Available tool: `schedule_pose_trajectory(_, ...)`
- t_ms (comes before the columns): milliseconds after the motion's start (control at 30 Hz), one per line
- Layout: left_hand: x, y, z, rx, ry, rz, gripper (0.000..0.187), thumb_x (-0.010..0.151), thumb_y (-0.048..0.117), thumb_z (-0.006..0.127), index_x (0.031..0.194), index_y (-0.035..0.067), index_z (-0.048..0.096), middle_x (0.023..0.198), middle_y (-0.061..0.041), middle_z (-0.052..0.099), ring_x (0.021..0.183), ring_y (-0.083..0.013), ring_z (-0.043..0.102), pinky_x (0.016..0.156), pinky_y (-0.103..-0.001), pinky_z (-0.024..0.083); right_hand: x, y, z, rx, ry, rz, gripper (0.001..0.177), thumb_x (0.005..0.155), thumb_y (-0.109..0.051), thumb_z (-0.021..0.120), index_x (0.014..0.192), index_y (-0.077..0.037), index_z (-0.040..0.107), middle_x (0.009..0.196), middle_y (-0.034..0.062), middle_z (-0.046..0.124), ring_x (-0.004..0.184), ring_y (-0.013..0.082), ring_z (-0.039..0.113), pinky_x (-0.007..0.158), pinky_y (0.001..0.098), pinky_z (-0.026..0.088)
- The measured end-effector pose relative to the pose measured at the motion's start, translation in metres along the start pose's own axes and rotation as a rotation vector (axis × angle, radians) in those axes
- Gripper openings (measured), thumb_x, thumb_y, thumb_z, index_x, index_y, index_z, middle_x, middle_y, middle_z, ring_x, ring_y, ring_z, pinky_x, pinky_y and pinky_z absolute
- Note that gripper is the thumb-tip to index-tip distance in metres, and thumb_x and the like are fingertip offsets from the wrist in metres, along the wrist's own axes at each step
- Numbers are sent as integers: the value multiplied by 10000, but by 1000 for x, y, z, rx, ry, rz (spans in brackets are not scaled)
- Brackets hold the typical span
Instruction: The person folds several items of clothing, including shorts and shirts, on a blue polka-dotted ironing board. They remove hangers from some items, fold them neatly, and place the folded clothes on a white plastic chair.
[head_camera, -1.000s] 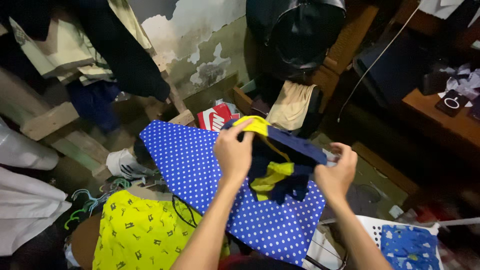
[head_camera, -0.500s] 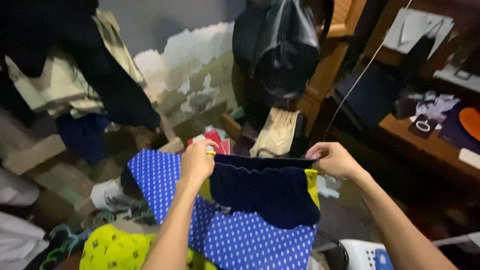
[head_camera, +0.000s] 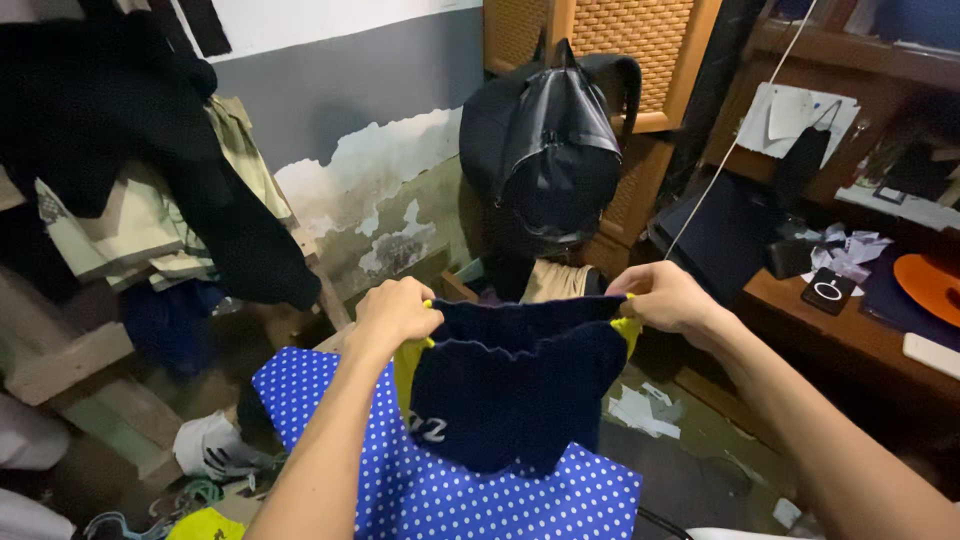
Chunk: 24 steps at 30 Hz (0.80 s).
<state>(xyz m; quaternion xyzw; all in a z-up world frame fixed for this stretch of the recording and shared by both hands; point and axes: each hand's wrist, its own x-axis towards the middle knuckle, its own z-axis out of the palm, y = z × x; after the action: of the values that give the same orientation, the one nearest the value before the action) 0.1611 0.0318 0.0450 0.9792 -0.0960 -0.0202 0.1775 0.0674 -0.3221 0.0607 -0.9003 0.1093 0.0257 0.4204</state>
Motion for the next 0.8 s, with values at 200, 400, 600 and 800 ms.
schedule_pose_trajectory(200,4,-2,6,-63,188,79,271,767,269,697,1014,204,789,1095,-174,741,1048,-392,693,922,-494,554,-3,7,12,255,299,217,270,886,-36,605,1092,-66,777,945,110,762,742,194,695,644,322,576)
schedule_pose_trajectory(400,-18,10,18,-165,399,-46,229,823,312,698,990,174,772,1137,-211,664,987,-447,668,839,-530,542,-12,13,36,283,477,249,296,958,-85,533,1170,-137,732,969,125,727,755,267,733,633,381,625)
schedule_pose_trajectory(600,-24,5,25,-512,47,-260,303,957,257,528,1207,250,698,1060,-181,760,980,-391,760,862,-459,620,3,42,61,794,444,162,372,996,40,391,1158,-51,714,985,111,707,824,297,771,681,366,633)
schedule_pose_trajectory(800,-2,-41,66,-1372,-342,-266,383,884,89,461,1180,153,696,950,-95,714,895,-287,767,827,-441,667,-6,54,62,731,220,246,239,1063,-39,439,1100,-3,673,1030,223,690,865,290,715,715,356,645)
